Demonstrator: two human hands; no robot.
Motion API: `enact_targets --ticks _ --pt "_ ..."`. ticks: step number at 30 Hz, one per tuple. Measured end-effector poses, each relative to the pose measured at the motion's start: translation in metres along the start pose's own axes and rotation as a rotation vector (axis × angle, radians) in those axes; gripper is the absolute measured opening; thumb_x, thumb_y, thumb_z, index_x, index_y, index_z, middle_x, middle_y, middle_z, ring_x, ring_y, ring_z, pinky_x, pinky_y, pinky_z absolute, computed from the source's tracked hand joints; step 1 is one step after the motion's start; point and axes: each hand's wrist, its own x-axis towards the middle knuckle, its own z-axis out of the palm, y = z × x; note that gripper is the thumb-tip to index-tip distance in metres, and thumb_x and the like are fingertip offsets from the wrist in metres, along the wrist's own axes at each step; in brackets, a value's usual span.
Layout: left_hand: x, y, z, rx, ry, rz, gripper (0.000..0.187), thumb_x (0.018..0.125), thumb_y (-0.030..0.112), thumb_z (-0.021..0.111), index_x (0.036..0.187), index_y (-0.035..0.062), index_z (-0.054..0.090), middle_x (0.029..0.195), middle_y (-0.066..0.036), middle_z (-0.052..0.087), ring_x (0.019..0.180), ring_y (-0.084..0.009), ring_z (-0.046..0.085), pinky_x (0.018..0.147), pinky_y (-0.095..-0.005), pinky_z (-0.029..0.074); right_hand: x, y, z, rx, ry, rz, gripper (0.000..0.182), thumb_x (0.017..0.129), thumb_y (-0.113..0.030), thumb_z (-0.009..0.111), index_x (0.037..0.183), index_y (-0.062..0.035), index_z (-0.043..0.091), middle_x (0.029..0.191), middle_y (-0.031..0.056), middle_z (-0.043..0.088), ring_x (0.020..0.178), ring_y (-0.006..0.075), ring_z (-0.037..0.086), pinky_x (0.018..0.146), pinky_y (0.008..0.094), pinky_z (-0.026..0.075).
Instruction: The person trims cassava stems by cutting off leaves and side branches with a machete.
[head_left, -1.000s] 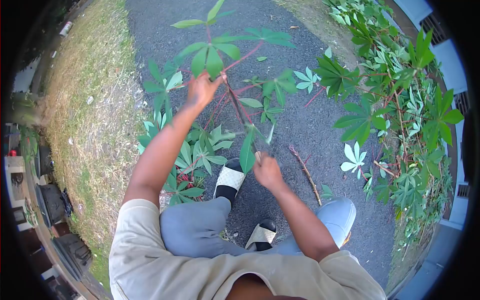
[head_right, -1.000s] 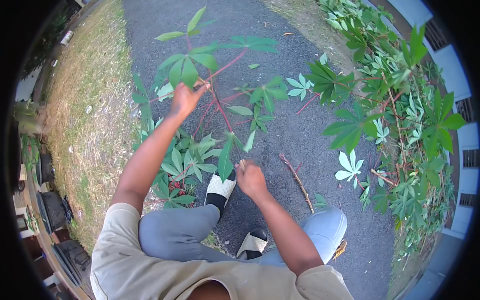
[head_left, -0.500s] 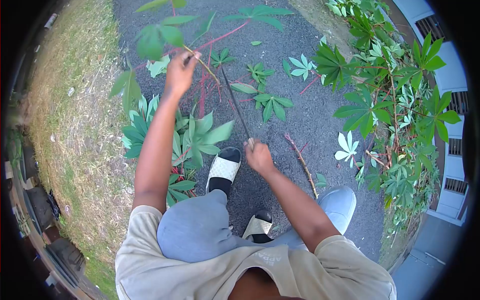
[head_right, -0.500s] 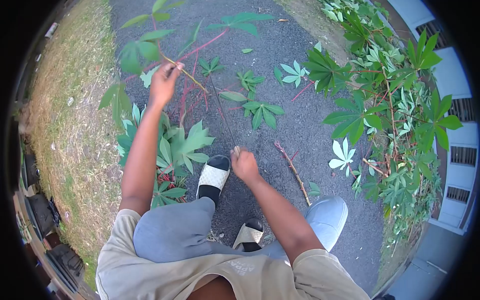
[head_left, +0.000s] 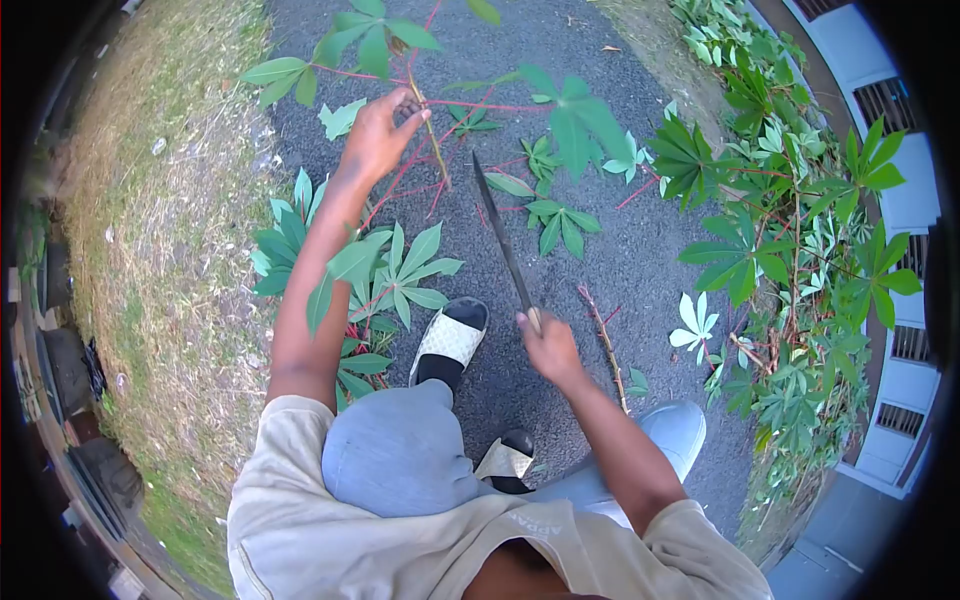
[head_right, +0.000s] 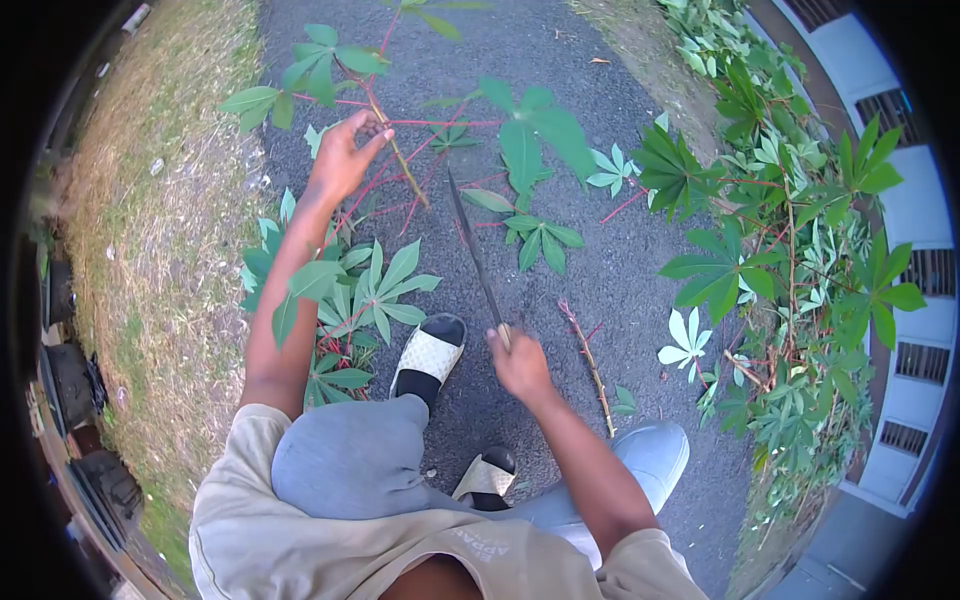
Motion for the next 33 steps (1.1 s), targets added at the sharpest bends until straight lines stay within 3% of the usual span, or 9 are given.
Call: enact_targets --ticks 6,13,16,18,23,26,29,32,33 --pt "0.000 0.013 -0.006 0.109 -0.157 0.001 0.023 0.097 0.019 0.079 0.111 0.0012 0.075 0.097 -0.011 0.077 0.092 -0.0205 0.072 0.089 -0.0372 0.055 -0.046 -0.061 -0.038 0.082 0.051 -0.041 0.040 0.108 -0.036 0.060 0.108 0.0042 0.060 0.079 0.0291 0.067 0.080 0.0524 0.069 0.071 0.0565 0.052" --pt "-0.017 0.034 0.003 0.144 -0.020 -0.006 0.023 0.093 0.021 0.080 0.106 0.0019 0.075 0.101 -0.017 0.076 0.092 -0.0361 0.072 0.081 -0.0461 0.056 -0.043 -0.027 -0.030 -0.028 -0.023 -0.079 0.044 0.107 -0.038 0.060 0.104 0.0064 0.060 0.082 0.0327 0.069 0.082 0.0554 0.068 0.075 0.0597 0.054" --pt "-0.007 0.053 0.004 0.252 0.067 -0.056 0.026 0.093 0.026 0.082 0.105 0.0033 0.076 0.097 -0.013 0.078 0.092 -0.0284 0.075 0.083 -0.0409 0.056 -0.075 -0.028 -0.041 0.017 -0.043 -0.019 0.042 0.107 -0.037 0.061 0.104 0.0049 0.060 0.081 0.0312 0.069 0.081 0.0543 0.069 0.074 0.0581 0.054" --pt "0.003 0.050 0.013 0.296 0.072 -0.041 0.027 0.092 0.027 0.082 0.103 0.0035 0.076 0.097 -0.013 0.078 0.092 -0.0306 0.075 0.083 -0.0431 0.056 -0.094 -0.042 -0.053 0.055 -0.051 0.015 0.041 0.107 -0.037 0.061 0.104 0.0041 0.061 0.080 0.0304 0.069 0.080 0.0537 0.069 0.074 0.0573 0.054" --pt "0.022 0.031 0.050 0.465 0.032 -0.077 0.028 0.091 0.029 0.082 0.097 0.0031 0.074 0.098 -0.016 0.078 0.095 -0.0371 0.075 0.090 -0.0494 0.054 -0.122 -0.061 -0.069 0.256 0.022 0.089 0.035 0.108 -0.032 0.063 0.106 0.0030 0.060 0.069 0.0221 0.064 0.064 0.0427 0.067 0.062 0.0493 0.051" --pt "0.021 0.020 0.063 0.208 0.202 -0.002 0.032 0.088 0.034 0.082 0.093 0.0030 0.073 0.102 -0.017 0.077 0.099 -0.0408 0.073 0.100 -0.0513 0.050 -0.135 -0.102 -0.084 0.509 0.074 0.173 0.030 0.108 -0.028 0.063 0.108 0.0023 0.060 0.067 0.0177 0.063 0.060 0.0366 0.066 0.059 0.0448 0.049" --pt "0.027 0.000 0.056 0.313 0.140 0.042 0.037 0.089 0.037 0.082 0.096 0.0029 0.071 0.108 -0.019 0.075 0.104 -0.0426 0.072 0.101 -0.0514 0.051 -0.135 -0.106 -0.085 0.528 0.149 0.059 0.028 0.108 -0.026 0.064 0.109 0.0022 0.060 0.068 0.0158 0.064 0.061 0.0353 0.068 0.058 0.0443 0.049" --pt "0.024 -0.047 0.066 0.541 0.128 0.022 0.038 0.091 0.043 0.079 0.097 0.0055 0.074 0.110 -0.019 0.076 0.092 -0.0415 0.073 0.090 -0.0497 0.057 -0.117 -0.095 -0.073 0.351 0.234 -0.045 0.029 0.107 -0.026 0.064 0.106 0.0020 0.060 0.070 0.0196 0.065 0.063 0.0394 0.069 0.060 0.0468 0.051" --pt "0.021 -0.071 0.070 0.267 -0.052 -0.247 0.037 0.095 0.042 0.076 0.100 0.0058 0.074 0.106 -0.017 0.077 0.091 -0.0396 0.074 0.088 -0.0487 0.058 -0.110 -0.084 -0.065 0.357 0.232 -0.038 0.029 0.107 -0.026 0.064 0.106 0.0020 0.060 0.070 0.0196 0.065 0.063 0.0394 0.069 0.060 0.0468 0.051"
